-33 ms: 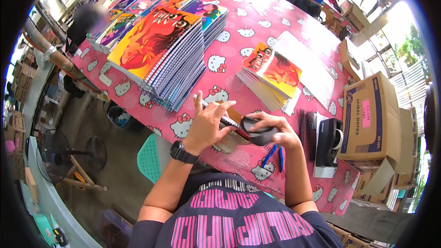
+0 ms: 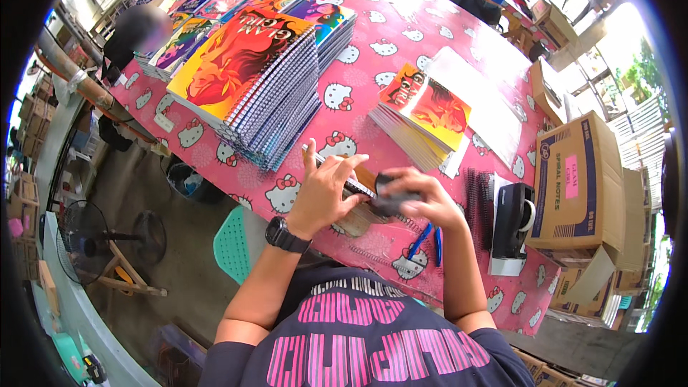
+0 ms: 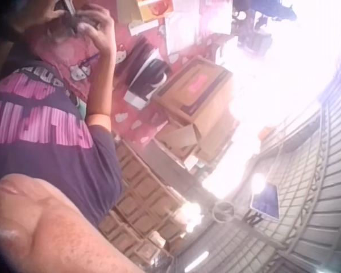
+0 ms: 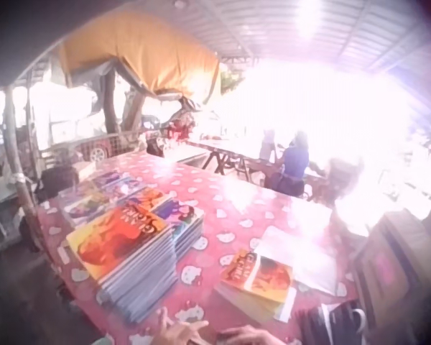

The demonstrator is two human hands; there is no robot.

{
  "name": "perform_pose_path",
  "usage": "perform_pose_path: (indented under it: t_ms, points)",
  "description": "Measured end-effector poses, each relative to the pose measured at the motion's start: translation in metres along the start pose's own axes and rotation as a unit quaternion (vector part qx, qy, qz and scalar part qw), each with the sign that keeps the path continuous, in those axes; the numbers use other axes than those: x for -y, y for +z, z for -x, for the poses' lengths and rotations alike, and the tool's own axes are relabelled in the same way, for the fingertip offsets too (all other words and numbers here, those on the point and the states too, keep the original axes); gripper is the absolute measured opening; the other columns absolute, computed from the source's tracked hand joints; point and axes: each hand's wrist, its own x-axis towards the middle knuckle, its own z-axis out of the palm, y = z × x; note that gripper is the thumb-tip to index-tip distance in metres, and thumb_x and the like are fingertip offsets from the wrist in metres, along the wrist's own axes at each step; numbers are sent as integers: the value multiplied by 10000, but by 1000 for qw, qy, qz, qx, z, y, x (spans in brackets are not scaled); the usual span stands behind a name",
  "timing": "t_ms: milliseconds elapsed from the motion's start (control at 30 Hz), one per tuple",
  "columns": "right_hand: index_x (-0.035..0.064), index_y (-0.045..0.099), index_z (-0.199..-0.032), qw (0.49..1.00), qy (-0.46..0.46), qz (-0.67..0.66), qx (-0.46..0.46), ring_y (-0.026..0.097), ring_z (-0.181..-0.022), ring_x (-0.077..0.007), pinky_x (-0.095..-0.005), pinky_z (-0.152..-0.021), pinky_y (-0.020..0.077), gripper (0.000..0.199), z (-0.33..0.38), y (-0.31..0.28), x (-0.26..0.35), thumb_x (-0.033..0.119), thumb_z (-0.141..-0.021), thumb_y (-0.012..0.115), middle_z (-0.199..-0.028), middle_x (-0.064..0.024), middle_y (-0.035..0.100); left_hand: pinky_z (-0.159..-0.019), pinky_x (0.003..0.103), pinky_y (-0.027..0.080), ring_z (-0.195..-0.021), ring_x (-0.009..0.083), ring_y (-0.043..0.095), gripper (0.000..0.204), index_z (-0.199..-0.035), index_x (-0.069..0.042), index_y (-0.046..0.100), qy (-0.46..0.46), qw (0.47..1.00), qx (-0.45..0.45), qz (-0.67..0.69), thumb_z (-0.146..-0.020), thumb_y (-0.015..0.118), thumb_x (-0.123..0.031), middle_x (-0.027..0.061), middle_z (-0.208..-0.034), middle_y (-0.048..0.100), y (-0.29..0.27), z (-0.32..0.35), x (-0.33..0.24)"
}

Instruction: The person is assembling spiral notebooks by sliding covers onto the coils, using a black hand tool for alignment, and crimping the wire ends with pliers before stacking the finished items.

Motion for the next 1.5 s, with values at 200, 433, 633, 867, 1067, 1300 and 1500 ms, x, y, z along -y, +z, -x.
perform_pose_path:
  t_ms: [200, 433, 633, 867, 1067, 1300, 1500]
  points:
    - [78, 709, -1009, 989, -42, -143, 14, 532, -1116, -309, -410, -995, 362, 356, -7, 6, -3, 335, -764, 677, -1128, -178, 613, -1133, 450, 159, -1305, 267, 353, 858, -1356, -43, 389, -97, 937, -282, 181, -641, 842, -187, 137, -1320, 459, 11, 12, 25]
    - [23, 698, -1007, 988, -28, -153, 18, 518, -1138, -285, -394, -987, 366, 550, -18, 14, -10, 489, -713, 695, -1140, -184, 609, -949, 288, 409, -1070, 159, 528, 694, -1343, -40, 440, -172, 865, -200, 428, -749, 784, -144, 85, -1180, 552, 23, 21, 56]
    - [-6, 697, -994, 998, -40, -30, 30, 524, -1137, -284, -426, -952, 396, 441, -37, 8, -14, 379, -782, 663, -1111, -183, 621, -760, 225, 401, -812, 74, 461, 421, -1261, -109, 588, -191, 864, -204, 418, -852, 685, -132, -37, -941, 515, 34, 25, 73]
    - [-6, 686, -1024, 1000, 5, -12, 24, 601, -981, -268, -380, -869, 456, 476, -51, 5, -19, 411, -792, 682, -1147, -158, 611, -809, 227, 413, -876, 73, 506, 405, -1276, -100, 574, -156, 852, -206, 456, -878, 639, -69, -26, -940, 520, 22, 20, 54]
    - [7, 686, -1029, 984, -6, -158, 87, 538, -1117, -306, -408, -983, 391, 522, -62, 13, -15, 451, -755, 699, -1167, -191, 602, -808, 214, 418, -861, 63, 509, 389, -1268, -78, 576, -179, 839, -191, 477, -884, 626, -49, -39, -897, 521, 22, 24, 57]
    - [6, 675, -1056, 996, 4, -32, 83, 549, -1106, -275, -397, -944, 412, 431, -74, 14, -15, 354, -804, 661, -1173, -168, 600, -834, 211, 425, -886, 54, 526, 376, -1264, -64, 575, -177, 848, -175, 468, -891, 626, -76, -42, -957, 546, 23, 27, 63]
    - [36, 653, -1111, 996, 28, -17, 85, 500, -1172, -296, -390, -1009, 353, 540, -88, 22, -9, 444, -759, 695, -1221, -196, 567, -842, 209, 425, -897, 50, 525, 372, -1272, -56, 566, -181, 833, -177, 491, -902, 607, -62, -45, -970, 540, 20, 30, 62]
